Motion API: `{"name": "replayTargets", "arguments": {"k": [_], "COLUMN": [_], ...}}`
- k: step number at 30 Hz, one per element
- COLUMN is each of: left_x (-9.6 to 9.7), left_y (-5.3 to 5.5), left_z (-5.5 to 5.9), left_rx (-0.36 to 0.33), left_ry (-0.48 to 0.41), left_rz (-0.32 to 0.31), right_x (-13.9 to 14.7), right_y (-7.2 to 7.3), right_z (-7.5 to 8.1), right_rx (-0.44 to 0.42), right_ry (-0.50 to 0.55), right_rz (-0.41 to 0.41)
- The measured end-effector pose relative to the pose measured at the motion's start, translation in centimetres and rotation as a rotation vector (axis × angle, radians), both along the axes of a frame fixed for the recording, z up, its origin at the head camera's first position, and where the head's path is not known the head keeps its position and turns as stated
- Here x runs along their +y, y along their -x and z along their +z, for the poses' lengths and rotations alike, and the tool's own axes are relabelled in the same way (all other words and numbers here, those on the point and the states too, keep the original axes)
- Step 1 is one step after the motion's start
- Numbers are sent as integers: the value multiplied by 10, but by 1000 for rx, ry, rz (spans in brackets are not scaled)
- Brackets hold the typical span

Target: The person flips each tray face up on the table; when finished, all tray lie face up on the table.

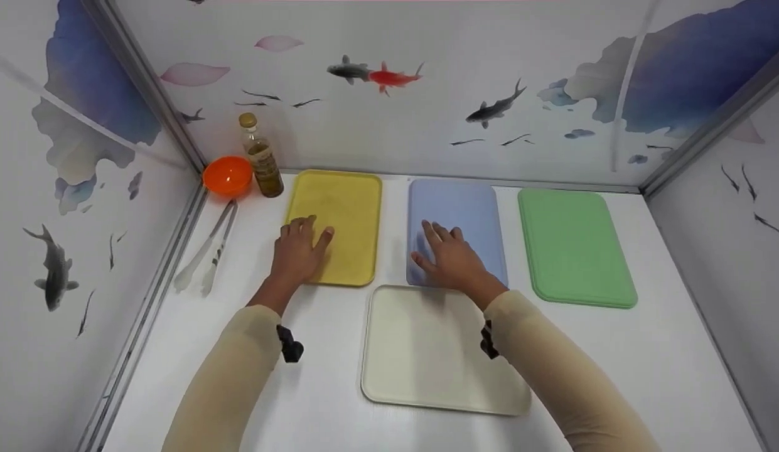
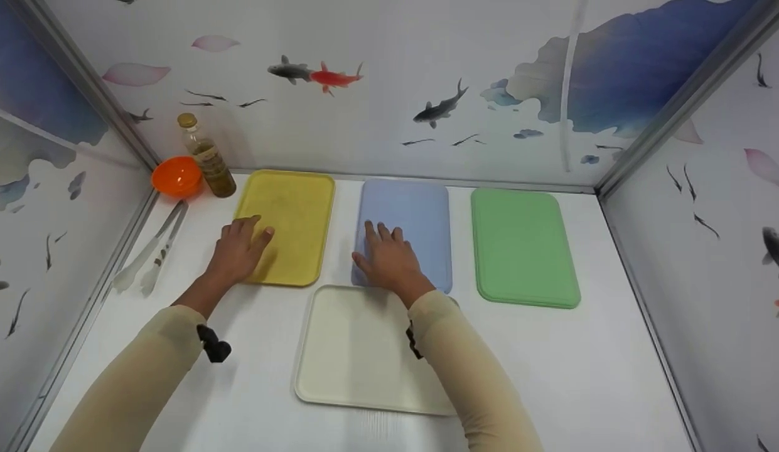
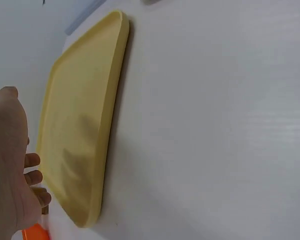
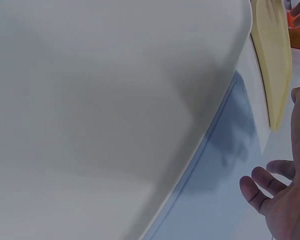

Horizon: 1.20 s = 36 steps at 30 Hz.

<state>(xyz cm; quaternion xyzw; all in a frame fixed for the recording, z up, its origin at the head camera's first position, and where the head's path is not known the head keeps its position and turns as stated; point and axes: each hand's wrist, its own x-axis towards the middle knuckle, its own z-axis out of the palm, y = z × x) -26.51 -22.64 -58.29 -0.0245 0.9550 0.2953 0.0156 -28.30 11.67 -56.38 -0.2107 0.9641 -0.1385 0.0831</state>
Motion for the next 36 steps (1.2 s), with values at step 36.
{"name": "replayTargets", "arguments": {"k": [36], "left_x": [152], "left_y": [16], "left_z": [-13], "left_rx": [-33], "left_ry": [-101], "left_rz": [-226], "right_x": [122], "right_y": [-9], "right_z": [-27], "right_rx": [7], "right_ry": [28], "right_rz": [-209]}}
